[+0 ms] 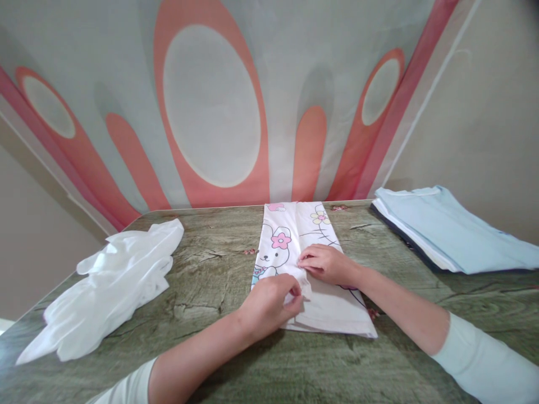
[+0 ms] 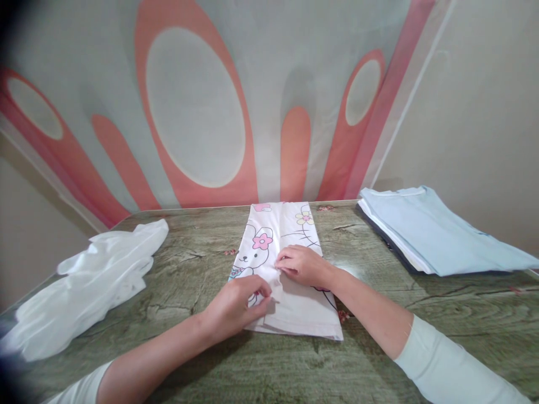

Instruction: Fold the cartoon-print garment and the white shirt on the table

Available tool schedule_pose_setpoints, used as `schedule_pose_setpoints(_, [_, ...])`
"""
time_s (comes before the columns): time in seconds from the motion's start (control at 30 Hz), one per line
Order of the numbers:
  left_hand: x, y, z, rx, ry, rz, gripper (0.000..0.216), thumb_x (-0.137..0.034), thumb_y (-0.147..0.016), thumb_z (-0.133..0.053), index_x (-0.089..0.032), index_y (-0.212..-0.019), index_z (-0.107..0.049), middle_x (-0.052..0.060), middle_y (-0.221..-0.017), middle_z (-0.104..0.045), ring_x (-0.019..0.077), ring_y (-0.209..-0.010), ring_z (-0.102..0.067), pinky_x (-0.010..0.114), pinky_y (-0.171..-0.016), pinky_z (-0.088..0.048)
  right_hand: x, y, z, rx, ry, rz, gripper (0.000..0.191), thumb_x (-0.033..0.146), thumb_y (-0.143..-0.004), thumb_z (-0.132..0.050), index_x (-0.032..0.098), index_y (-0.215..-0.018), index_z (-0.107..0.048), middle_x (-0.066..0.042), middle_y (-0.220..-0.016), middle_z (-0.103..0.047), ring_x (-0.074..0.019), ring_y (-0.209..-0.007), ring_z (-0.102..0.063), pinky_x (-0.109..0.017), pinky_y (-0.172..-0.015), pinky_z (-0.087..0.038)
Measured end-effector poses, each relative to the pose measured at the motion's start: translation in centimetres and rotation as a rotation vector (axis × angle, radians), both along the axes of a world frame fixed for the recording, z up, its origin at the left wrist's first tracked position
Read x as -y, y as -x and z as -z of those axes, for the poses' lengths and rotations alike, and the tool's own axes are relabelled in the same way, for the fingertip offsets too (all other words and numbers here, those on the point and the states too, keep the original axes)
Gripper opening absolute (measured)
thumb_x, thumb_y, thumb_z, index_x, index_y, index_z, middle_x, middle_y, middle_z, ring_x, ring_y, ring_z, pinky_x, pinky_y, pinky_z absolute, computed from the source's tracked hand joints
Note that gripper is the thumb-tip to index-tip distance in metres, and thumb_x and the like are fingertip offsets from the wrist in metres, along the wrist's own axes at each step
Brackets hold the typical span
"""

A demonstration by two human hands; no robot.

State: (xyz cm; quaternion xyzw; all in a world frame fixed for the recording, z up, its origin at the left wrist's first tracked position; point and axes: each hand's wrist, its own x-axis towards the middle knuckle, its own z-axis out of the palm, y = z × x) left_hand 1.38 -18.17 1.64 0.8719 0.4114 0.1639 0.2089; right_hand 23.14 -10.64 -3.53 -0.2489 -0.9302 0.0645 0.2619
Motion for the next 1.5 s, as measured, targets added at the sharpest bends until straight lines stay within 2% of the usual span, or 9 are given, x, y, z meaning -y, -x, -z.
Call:
schedule_pose_setpoints(0.17, [-0.1,0.6,-1.1,0.052,0.059,0.056,0.005,-0.015,-0.081,-0.052,-0.017,-0.081,-0.056,-0.001,-0.074,-0.062,0.0118,-0.068,-0.058,0.02,-0.064,-0.043,0.2,0.0,0.1,-0.008,0.0,0.012,0.025,0.011,-0.079,-0.051,0.02,-0.097,-0.067,-0.007,-0.097,-0.065,-0.0174,-0.087,-0.057,-0.033,-0.076,-0.045])
schedule_pose_setpoints(0.23, [0.0,0.6,-1.1,0.005,0.013,0.103,0.006,-0.021,-0.083,-0.054,-0.018,-0.087,-0.057,0.0,-0.081,-0.063,0.0134,-0.074,-0.058,0.022,-0.068,-0.044,0.3,0.1,0.1,0.004,-0.003,0.019,0.027,0.01,-0.078,-0.05,0.02,-0.096,-0.067,-0.006,-0.096,-0.064,-0.0174,-0.086,-0.056,-0.033,-0.077,-0.044])
schedule_pose_setpoints(0.37, [0.5,0.1,-0.5,-0.156,-0.117,0.187,0.025,-0.036,-0.08,-0.06,-0.018,-0.096,-0.056,0.004,-0.095,-0.06,0.0192,-0.085,-0.056,0.028,-0.074,-0.045,0.4,0.1,0.0,0.013,-0.017,0.018,0.026,0.011,-0.077,-0.05,0.02,-0.095,-0.066,-0.006,-0.095,-0.064,-0.0167,-0.084,-0.056,-0.033,-0.076,-0.044])
schedule_pose_setpoints(0.57, [0.8,-0.4,0.4,-0.299,-0.165,0.164,0.011,-0.023,-0.085,-0.048,-0.018,-0.09,-0.056,0.004,-0.089,-0.058,0.0184,-0.08,-0.055,0.027,-0.071,-0.045,0.5,0.2,-0.4,0.037,-0.017,0.01,0.02,0.017,-0.079,-0.052,0.02,-0.094,-0.066,-0.005,-0.095,-0.064,-0.017,-0.085,-0.056,-0.032,-0.076,-0.043])
schedule_pose_setpoints(0.67, [0.4,-0.2,1.1,-0.224,-0.114,0.083,0.01,-0.015,-0.083,-0.046,-0.019,-0.087,-0.055,0.002,-0.083,-0.059,0.017,-0.075,-0.055,0.025,-0.067,-0.043,0.4,0.1,-0.2,0.024,-0.035,0.007,0.019,0.018,-0.078,-0.054,0.02,-0.093,-0.065,-0.005,-0.095,-0.064,-0.0167,-0.084,-0.056,-0.032,-0.075,-0.044])
schedule_pose_setpoints(0.8, [-0.6,0.3,2.0,0.058,-0.021,-0.075,0.02,-0.005,-0.074,-0.045,-0.017,-0.089,-0.05,0.001,-0.082,-0.057,0.0144,-0.074,-0.054,0.023,-0.066,-0.042,0.4,0.1,-0.2,0.01,-0.053,-0.013,0.018,0.018,-0.079,-0.053,0.021,-0.094,-0.063,-0.005,-0.095,-0.064,-0.0161,-0.084,-0.057,-0.031,-0.074,-0.044])
schedule_pose_setpoints(0.97, [-1.4,0.3,2.0,0.273,0.044,-0.104,0.026,-0.004,-0.072,-0.047,-0.016,-0.095,-0.051,0.001,-0.084,-0.054,0.0129,-0.076,-0.052,0.022,-0.068,-0.04,0.5,0.1,-0.3,-0.001,-0.058,-0.016,0.017,0.017,-0.079,-0.053,0.02,-0.094,-0.061,-0.006,-0.094,-0.063,-0.0164,-0.084,-0.057,-0.031,-0.074,-0.044])
schedule_pose_setpoints(1.2, [-0.7,0.3,1.2,0.219,-0.049,0.019,0.015,-0.02,-0.087,-0.049,-0.019,-0.097,-0.06,0.0,-0.076,-0.049,0.0116,-0.068,-0.049,0.021,-0.065,-0.038,0.5,0.2,-0.4,0.017,-0.048,-0.005,0.018,0.017,-0.079,-0.053,0.021,-0.094,-0.062,-0.005,-0.094,-0.063,-0.0155,-0.085,-0.056,-0.03,-0.075,-0.044])
schedule_pose_setpoints(1.5, [-0.2,0.8,0.5,0.114,-0.25,0.035,0.01,-0.023,-0.086,-0.053,-0.02,-0.088,-0.062,0.001,-0.079,-0.053,0.0123,-0.068,-0.051,0.021,-0.062,-0.038,0.6,0.3,-0.5,0.031,-0.057,0.028,0.025,0.015,-0.077,-0.055,0.021,-0.1,-0.062,-0.006,-0.098,-0.062,-0.0163,-0.087,-0.056,-0.029,-0.076,-0.045])
